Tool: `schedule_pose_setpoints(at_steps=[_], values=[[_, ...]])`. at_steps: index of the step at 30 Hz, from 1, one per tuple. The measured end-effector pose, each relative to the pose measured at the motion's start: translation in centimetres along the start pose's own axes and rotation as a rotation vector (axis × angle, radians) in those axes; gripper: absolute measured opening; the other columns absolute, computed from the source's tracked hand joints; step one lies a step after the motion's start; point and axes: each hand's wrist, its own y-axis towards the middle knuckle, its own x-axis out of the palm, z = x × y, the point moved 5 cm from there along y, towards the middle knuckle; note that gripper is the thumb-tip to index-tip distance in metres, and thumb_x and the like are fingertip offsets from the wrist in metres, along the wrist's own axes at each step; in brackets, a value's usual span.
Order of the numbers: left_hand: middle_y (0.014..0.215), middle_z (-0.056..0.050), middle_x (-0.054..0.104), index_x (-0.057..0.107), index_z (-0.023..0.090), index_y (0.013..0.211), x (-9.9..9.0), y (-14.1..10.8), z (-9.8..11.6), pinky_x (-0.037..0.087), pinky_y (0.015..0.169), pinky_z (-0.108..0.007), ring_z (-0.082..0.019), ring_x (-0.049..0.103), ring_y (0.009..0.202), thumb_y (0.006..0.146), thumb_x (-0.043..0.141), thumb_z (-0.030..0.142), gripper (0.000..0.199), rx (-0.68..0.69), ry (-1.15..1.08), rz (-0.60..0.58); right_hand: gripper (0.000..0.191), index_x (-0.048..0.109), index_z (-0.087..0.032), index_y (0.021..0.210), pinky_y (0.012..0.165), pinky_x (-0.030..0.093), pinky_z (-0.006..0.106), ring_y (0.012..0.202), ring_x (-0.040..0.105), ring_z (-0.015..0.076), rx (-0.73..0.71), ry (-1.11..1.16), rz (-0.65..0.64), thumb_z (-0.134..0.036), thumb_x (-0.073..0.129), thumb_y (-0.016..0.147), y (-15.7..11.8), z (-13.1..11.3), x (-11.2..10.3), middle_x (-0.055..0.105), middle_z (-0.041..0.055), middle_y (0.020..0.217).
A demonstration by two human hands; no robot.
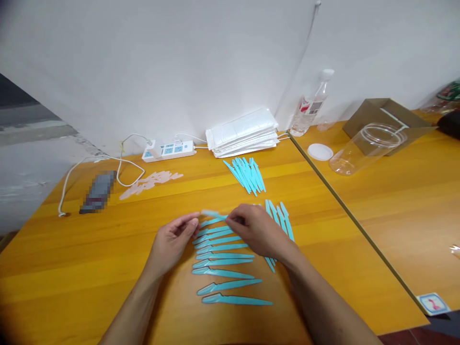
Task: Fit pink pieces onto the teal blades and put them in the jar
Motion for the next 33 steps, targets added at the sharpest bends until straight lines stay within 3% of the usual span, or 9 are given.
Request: schedule_pose_setpoints(at_steps=[4,5,7,10,20,24,26,28,33], values=[[0.081,-0.002,0.067,0.063,0.013,0.123,-2.7,0.4,-0.1,0.050,0.068,-0.024,-0.012,0.059,0.069,0.081,0.070,0.054,0.059,0.046,-0.012,0.147,0.037,0.076,-0.021,0.086,0.067,0.046,0.031,0.075,0.068,0.0216,0.287,-0.187,0.457,-0.052,0.056,0.090,-4.4,5.7,-5.1,0.076,0.0061,0.083],[0.080,-0.002,0.066,0.063,0.013,0.122,-3.4,0.6,-0.2,0.049,0.066,-0.024,-0.012,0.059,0.068,0.081,0.070,0.054,0.059,0.047,0.001,0.170,0.038,0.077,-0.022,0.089,0.068,0.047,0.033,0.077,0.069,0.0239,0.384,-0.261,0.500,-0.053,0.056,0.089,-5.8,7.5,-5.7,0.077,0.0066,0.085],[0.079,-0.002,0.065,0.065,0.012,0.119,-4.2,0.8,-0.6,0.048,0.064,-0.023,-0.011,0.057,0.067,0.080,0.070,0.055,0.058,0.042,0.030,0.189,0.040,0.078,-0.022,0.093,0.069,0.048,0.036,0.081,0.071,0.0281,0.531,-0.364,0.507,-0.053,0.054,0.088,-8.3,10.7,-6.1,0.078,0.0079,0.088],[0.078,-0.001,0.063,0.065,0.012,0.120,-4.2,1.1,-1.1,0.045,0.062,-0.023,-0.011,0.054,0.067,0.081,0.069,0.055,0.058,0.032,0.068,0.160,0.042,0.078,-0.022,0.099,0.071,0.049,0.036,0.085,0.072,0.0289,0.577,-0.381,0.441,-0.054,0.053,0.089,-10.3,13.1,-5.0,0.078,0.0071,0.089],[0.080,-0.003,0.064,0.069,0.013,0.115,-4.5,0.9,-1.3,0.044,0.063,-0.023,-0.013,0.054,0.069,0.079,0.070,0.057,0.057,0.009,0.128,0.155,0.046,0.074,-0.022,0.112,0.064,0.046,0.031,0.074,0.070,0.0233,0.476,-0.429,0.319,-0.053,0.045,0.095,-9.7,11.7,-4.4,0.075,0.0046,0.079],[0.082,-0.004,0.066,0.070,0.014,0.116,-6.0,1.5,-1.2,0.045,0.066,-0.023,-0.014,0.059,0.072,0.079,0.071,0.056,0.056,0.038,0.113,0.201,0.048,0.072,-0.017,0.114,0.062,0.044,0.033,0.070,0.069,0.0252,0.402,-0.558,0.434,-0.054,0.050,0.093,-6.3,9.1,-6.0,0.073,0.0057,0.074],[0.082,-0.005,0.068,0.070,0.014,0.116,-7.0,2.0,-0.9,0.046,0.065,-0.023,-0.014,0.060,0.072,0.078,0.071,0.057,0.058,0.057,0.115,0.241,0.044,0.073,-0.016,0.113,0.072,0.048,0.034,0.080,0.070,0.0248,0.273,-0.582,0.455,-0.049,0.052,0.094,-2.5,6.7,-5.9,0.075,0.0089,0.088],[0.085,-0.006,0.069,0.071,0.014,0.116,-8.2,2.5,-0.6,0.047,0.067,-0.024,-0.015,0.061,0.073,0.077,0.072,0.059,0.060,0.073,0.139,0.295,0.043,0.072,-0.016,0.115,0.081,0.048,0.034,0.094,0.068,0.0257,0.165,-0.613,0.369,-0.047,0.050,0.096,2.1,4.4,-5.0,0.073,0.0126,0.102],[0.091,-0.008,0.073,0.071,0.013,0.115,-11.6,3.8,0.3,0.049,0.070,-0.027,-0.017,0.064,0.075,0.085,0.062,0.058,0.055,0.164,0.453,0.406,0.034,0.072,-0.009,0.111,0.088,0.048,0.038,0.107,0.065,0.0319,0.318,-0.666,0.230,-0.033,0.053,0.095,9.8,3.5,-3.1,0.067,0.0232,0.116]])
